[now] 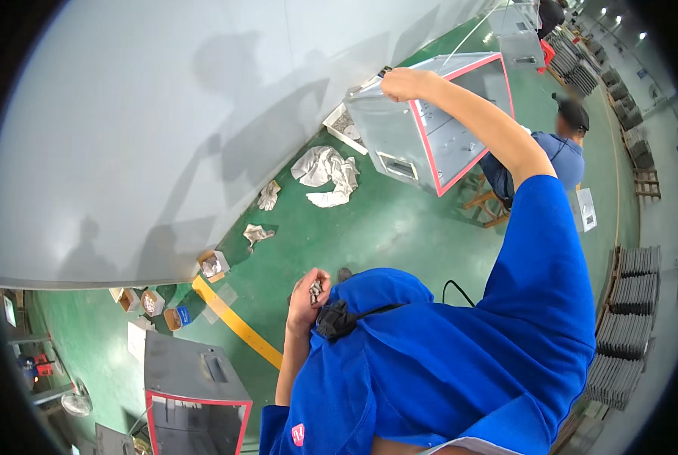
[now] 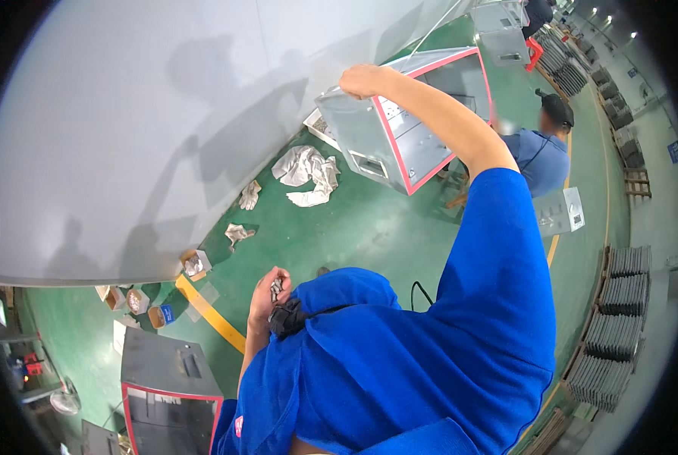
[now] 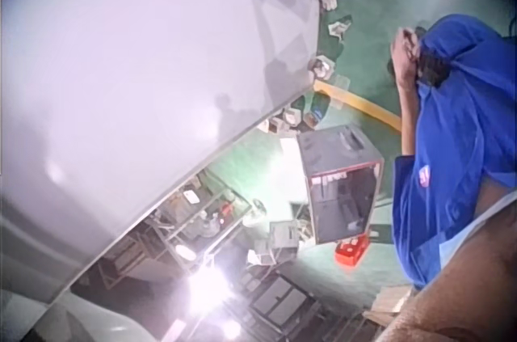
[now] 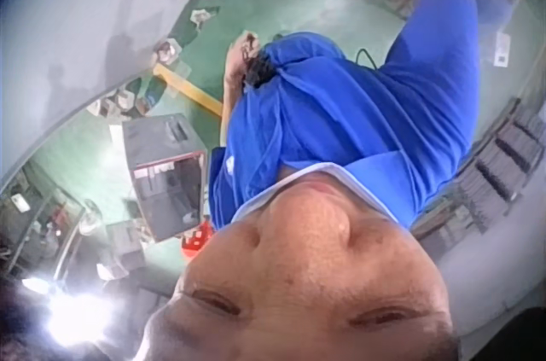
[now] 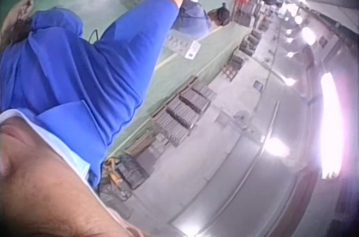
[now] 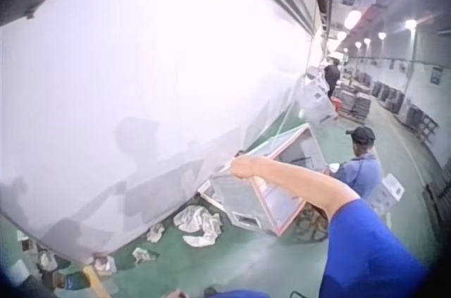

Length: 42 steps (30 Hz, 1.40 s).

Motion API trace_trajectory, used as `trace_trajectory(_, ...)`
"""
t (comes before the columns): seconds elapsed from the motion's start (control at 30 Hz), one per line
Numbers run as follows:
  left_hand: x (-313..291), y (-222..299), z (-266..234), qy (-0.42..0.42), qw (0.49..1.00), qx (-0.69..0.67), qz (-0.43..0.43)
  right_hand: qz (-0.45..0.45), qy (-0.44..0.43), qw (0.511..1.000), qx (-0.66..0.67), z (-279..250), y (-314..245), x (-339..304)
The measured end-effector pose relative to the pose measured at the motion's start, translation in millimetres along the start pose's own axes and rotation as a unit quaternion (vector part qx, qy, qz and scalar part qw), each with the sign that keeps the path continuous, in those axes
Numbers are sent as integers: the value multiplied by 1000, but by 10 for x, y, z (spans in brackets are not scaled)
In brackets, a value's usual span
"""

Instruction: The recorder is assembling metal cabinets by attaching plastic corners or seals to the edges.

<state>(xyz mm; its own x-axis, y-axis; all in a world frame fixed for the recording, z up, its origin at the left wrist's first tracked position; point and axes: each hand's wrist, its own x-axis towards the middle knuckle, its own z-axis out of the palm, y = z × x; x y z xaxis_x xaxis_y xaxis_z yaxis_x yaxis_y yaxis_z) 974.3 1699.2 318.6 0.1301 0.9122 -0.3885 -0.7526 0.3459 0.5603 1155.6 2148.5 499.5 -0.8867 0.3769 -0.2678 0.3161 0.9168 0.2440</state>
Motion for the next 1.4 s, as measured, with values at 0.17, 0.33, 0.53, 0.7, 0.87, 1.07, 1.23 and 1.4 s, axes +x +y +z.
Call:
trace_trajectory(0.17, 129, 65, 35, 1, 1000, 4, -10, -59, 23, 998, -10, 108, 65, -22)
trace_trajectory(0.33, 234, 137, 66, 7, 1000, 5, -16, -56, -11, 998, -2, 25, -58, -51)
trace_trajectory(0.53, 322, 253, 126, 18, 998, 53, -38, -154, 39, 973, -165, 134, -468, -60)
trace_trajectory(0.7, 310, 231, 123, 12, 999, 33, -37, -129, 20, 965, -227, 234, -779, -141)
trace_trajectory(0.87, 257, 261, 235, 18, 997, 59, -35, -137, 18, 932, -335, 38, -959, -307)
trace_trajectory(1.07, 253, 222, 198, 16, 997, 50, -48, -160, 27, 935, -314, 69, -947, -340)
trace_trajectory(1.23, 194, 156, 151, 8, 998, 48, -35, -107, 42, 923, -368, 29, -1016, -396)
trace_trajectory(1.4, 129, 96, 139, 13, 998, 35, -45, -77, 36, 904, -418, 115, -924, -392)
